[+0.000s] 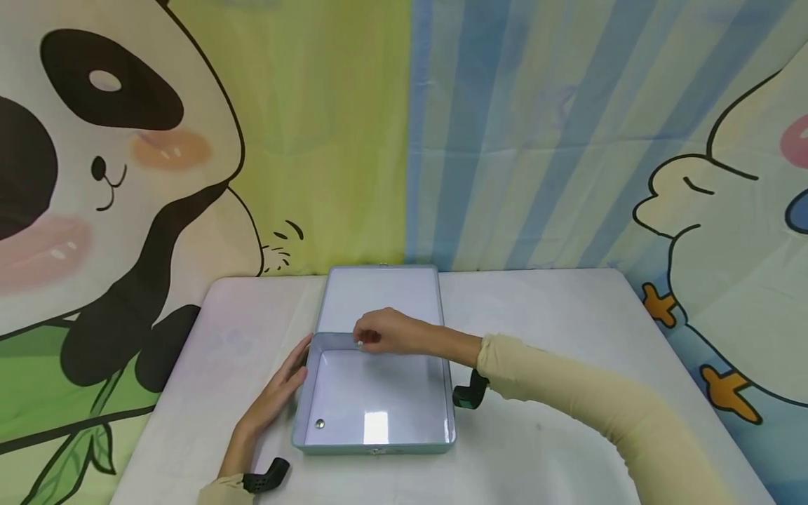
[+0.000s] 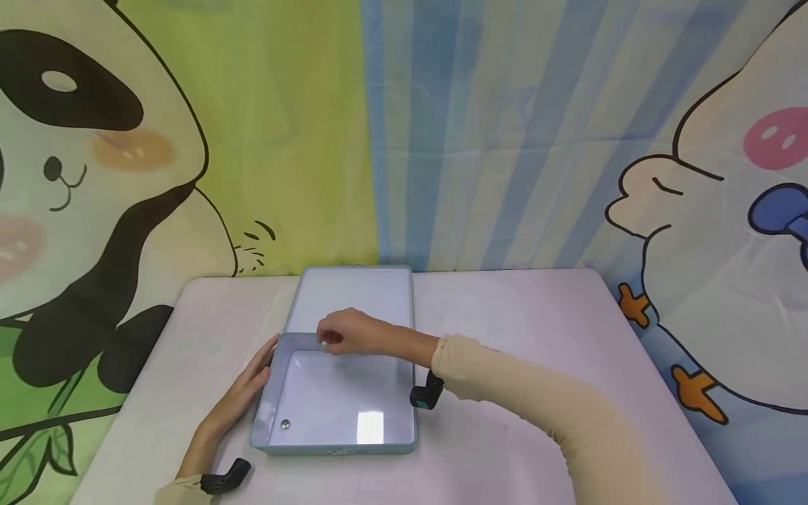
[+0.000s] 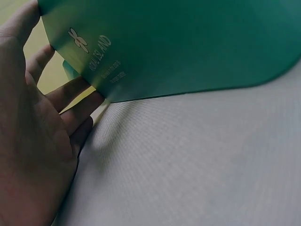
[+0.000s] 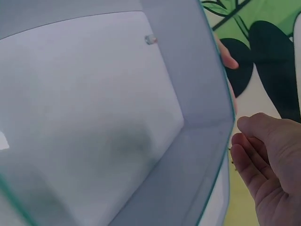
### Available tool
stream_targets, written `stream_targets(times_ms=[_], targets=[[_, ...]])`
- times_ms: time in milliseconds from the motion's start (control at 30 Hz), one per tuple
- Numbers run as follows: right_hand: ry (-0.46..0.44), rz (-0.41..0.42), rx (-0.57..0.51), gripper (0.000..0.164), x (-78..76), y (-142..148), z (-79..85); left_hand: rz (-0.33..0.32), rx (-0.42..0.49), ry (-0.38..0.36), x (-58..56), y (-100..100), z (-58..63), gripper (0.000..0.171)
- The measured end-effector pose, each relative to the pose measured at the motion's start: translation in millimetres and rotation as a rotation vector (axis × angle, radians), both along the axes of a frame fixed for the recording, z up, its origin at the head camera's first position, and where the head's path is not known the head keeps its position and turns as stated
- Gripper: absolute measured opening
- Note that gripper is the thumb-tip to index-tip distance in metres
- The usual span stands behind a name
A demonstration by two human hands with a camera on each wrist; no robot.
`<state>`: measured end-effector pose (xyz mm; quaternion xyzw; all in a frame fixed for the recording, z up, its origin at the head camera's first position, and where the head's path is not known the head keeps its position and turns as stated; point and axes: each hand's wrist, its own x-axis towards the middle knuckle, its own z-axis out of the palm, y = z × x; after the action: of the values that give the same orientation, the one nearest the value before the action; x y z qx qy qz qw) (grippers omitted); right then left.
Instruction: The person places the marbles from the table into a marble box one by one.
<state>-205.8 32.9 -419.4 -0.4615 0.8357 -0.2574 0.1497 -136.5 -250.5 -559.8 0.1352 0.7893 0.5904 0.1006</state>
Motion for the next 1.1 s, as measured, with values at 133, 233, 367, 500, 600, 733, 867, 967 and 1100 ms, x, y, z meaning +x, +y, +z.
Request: stream_targets(times_ms=[133, 233, 367, 500, 600, 733, 867, 967, 1100], targets=[[-0.034, 0.067, 0.064, 0.010, 2.3, -25, -11.7, -0.008, 0.025, -0.004, -0.7, 2, -0.4, 0.059], [-0.044, 0.092, 0.110, 0.009, 4.2, -41, -22.3, -0.017, 0.030, -0.011, -0.7, 3, -0.7, 0.058], [0.013, 0.109, 0.194, 0.009, 4.3, -57, -38.7, -0.023, 0.021, -0.011, -1.3, 3, -1.2, 0.058], [0.067, 0.106, 0.252, 0.010, 3.7, -69, -52.1, -0.019, 0.015, -0.004, -0.8, 2, -0.1, 0.058], [0.074, 0.086, 0.265, 0.011, 3.3, -77, -57.7, -0.016, 0.014, -0.005, -0.4, 0, 0.6, 0.057], [0.100, 0.075, 0.283, 0.011, 1.9, -84, -60.1, -0.014, 0.021, -0.001, -1.4, -1, 1.9, 0.057], [0.146, 0.092, 0.288, 0.010, 2.3, -87, -65.0, -0.009, 0.027, -0.005, -1.1, -1, 0.9, 0.057], [0.166, 0.110, 0.300, 0.009, 3.5, -88, -68.7, -0.015, 0.030, -0.009, 0.3, -1, 0.3, 0.057], [0.171, 0.113, 0.320, 0.009, 5.0, -87, -70.3, -0.024, 0.039, -0.006, 2.4, 1, 1.5, 0.057]])
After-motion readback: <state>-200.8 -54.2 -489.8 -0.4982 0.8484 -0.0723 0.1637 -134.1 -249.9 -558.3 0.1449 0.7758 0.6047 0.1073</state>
